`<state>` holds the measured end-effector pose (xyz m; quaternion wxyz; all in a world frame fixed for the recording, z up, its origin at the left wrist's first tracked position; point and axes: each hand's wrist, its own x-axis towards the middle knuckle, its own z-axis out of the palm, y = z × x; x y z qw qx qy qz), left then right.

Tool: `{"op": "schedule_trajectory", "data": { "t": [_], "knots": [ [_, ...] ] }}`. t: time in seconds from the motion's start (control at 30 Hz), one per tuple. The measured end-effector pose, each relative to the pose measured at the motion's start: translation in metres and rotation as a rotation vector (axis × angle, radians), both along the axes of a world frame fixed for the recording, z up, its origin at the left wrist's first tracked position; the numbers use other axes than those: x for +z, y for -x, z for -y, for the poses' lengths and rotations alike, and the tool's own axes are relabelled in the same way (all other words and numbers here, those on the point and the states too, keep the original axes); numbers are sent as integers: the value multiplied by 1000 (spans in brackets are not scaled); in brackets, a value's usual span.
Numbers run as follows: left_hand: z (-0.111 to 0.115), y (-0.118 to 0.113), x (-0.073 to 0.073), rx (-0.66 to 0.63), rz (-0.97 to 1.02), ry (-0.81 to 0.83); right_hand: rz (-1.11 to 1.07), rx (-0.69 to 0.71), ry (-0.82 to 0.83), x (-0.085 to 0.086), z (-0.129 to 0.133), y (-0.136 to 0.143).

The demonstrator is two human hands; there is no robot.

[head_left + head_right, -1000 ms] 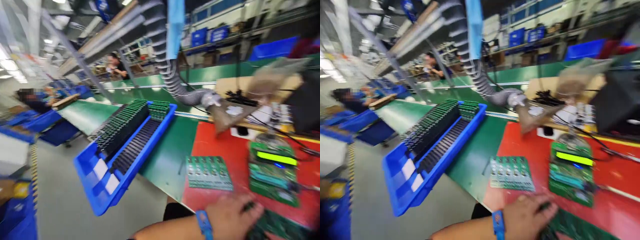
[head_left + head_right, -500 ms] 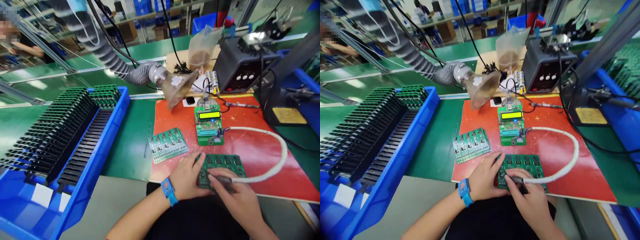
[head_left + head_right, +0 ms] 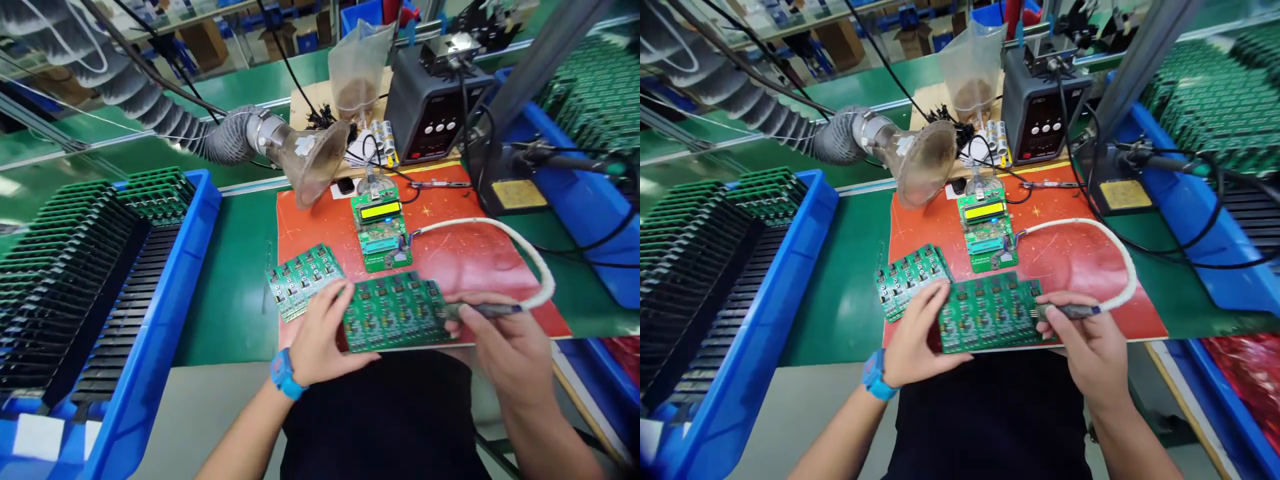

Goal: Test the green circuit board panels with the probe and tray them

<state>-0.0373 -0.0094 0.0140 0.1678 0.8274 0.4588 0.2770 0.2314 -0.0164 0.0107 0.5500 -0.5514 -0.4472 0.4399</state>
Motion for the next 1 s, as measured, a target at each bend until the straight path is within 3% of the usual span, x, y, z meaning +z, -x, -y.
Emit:
{"op": "schedule_trajectory", "data": {
  "t": [0.1, 0.23, 0.37, 0.43, 0.53, 0.63, 0.73, 0.8, 1.0],
  "knots": [
    [-3, 37, 3, 141, -53, -68, 64, -55, 52, -13, -6, -19],
    [-9, 84, -5, 340, -91, -134, 82, -32, 52, -24, -7, -25],
    [-11, 103, -15, 375, -146, -26, 109, 11, 13, -28, -5, -24],
    [-10, 99, -15, 393, -190, -9, 126, 23, 4, -28, -5, -24],
    [-5, 75, -7, 405, -188, -162, 145, 35, 0, -28, -4, -25],
    [1, 40, 0, 216, -105, -293, 159, 40, 2, -26, -4, -26],
    [4, 9, -3, -98, -62, -169, 170, 51, 16, -25, -4, -25],
    [2, -4, -8, -211, -74, -92, 187, 67, 23, -23, -4, -25],
    [-3, -9, -24, -247, -89, -17, 307, 115, -19, -21, -2, -27]
  ]
}}
